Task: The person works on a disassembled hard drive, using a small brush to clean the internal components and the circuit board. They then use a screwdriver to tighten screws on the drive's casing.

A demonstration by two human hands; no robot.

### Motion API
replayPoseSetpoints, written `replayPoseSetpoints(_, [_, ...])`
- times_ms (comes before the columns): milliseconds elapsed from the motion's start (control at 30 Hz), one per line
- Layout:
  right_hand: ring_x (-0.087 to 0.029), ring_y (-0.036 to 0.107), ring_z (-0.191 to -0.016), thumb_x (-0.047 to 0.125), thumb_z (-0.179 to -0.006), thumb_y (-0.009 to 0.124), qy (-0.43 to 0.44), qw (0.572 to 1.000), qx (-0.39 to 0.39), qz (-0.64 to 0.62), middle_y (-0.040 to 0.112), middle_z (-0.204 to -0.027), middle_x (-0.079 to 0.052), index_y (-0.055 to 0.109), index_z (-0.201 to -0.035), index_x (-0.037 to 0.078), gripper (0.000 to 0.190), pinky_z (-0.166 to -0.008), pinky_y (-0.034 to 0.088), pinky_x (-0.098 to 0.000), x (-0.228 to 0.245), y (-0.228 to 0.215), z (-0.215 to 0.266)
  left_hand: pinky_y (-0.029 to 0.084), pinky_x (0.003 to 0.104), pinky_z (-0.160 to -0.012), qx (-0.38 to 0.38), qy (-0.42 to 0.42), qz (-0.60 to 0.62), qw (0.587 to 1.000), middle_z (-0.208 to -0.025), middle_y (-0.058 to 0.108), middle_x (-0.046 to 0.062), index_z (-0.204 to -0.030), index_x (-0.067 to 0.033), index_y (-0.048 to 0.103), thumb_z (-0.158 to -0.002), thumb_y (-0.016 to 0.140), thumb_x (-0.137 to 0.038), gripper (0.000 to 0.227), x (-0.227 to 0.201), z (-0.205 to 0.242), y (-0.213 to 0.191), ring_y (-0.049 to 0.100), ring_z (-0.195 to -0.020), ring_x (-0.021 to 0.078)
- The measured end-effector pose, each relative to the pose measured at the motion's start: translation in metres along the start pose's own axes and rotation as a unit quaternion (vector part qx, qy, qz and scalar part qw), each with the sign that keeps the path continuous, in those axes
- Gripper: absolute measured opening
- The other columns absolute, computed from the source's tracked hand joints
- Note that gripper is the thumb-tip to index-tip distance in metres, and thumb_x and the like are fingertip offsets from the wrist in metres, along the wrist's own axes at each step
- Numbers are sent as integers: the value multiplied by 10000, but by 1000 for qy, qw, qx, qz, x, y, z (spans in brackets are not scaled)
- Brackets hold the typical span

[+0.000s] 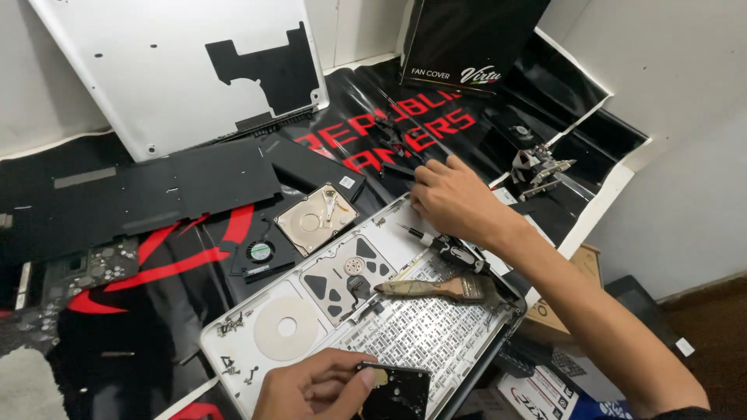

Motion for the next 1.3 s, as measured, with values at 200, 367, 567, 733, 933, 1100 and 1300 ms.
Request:
replayPoseSetpoints(200, [-239,577,-883,230,-1057,517,-14,999,30,-35,651,-956,-60,713,-1020,97,240,-837,404,-425,9,-27,-2,765,410,-852,78,-28,-23,996,-881,871,185,-1132,-90,924,-855,845,-139,292,-7,6,-1,823,-809,267])
replayPoseSetpoints(367, [-222,574,-891,190,-1052,571,-3,988,34,-152,630,-1005,-60,687,-1025,89,157,-812,413,-390,21,-78,5,756,300,-855,140,65,-106,982,-979,878,32,-1159,-173,870,-888,776,-247,296,-6,1,-4,853,-965,151])
replayPoseSetpoints(567, [-158,607,-866,96,-950,636,-140,923,55,-355,645,-957,-31,639,-995,113,49,-819,527,-300,91,-139,44,449,340,-578,158,123,-67,978,-636,711,59,-1119,-144,883,-913,779,-232,247,-2,1,-4,577,-602,107])
replayPoseSetpoints(733, [-216,510,-853,174,-1031,598,-202,914,134,-325,577,-968,-36,584,-1039,125,51,-761,434,-404,136,-147,61,469,224,-506,119,149,-48,981,-609,751,29,-992,-109,878,-875,786,-207,178,-3,1,-5,616,-550,48])
replayPoseSetpoints(933, [-271,429,-757,136,-1090,471,-232,935,87,-254,499,-884,-82,502,-977,84,128,-720,376,-437,152,-167,58,518,214,-552,122,122,-76,982,-669,791,15,-956,-112,859,-884,780,-229,159,-9,6,-8,694,-593,59])
replayPoseSetpoints(1100, [-302,456,-753,124,-1117,404,-270,945,59,-175,488,-880,-117,504,-1030,24,166,-730,396,-459,165,-170,60,523,222,-545,127,149,-72,978,-694,786,-13,-927,-105,837,-898,772,-212,129,-8,5,-7,695,-599,42])
replayPoseSetpoints(1300, [-332,537,-852,193,-1071,532,-269,956,77,-87,549,-947,-141,590,-1113,18,190,-758,445,-501,174,-159,69,645,207,-624,139,167,-64,974,-816,848,-14,-920,-90,815,-890,755,-228,153,-8,5,-8,777,-697,52])
Point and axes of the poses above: each hand's wrist, its own z-axis away from the middle knuckle, its own y-axis out of the palm, x = y × z, the point moved 6 cm from there along -z, towards the middle knuckle
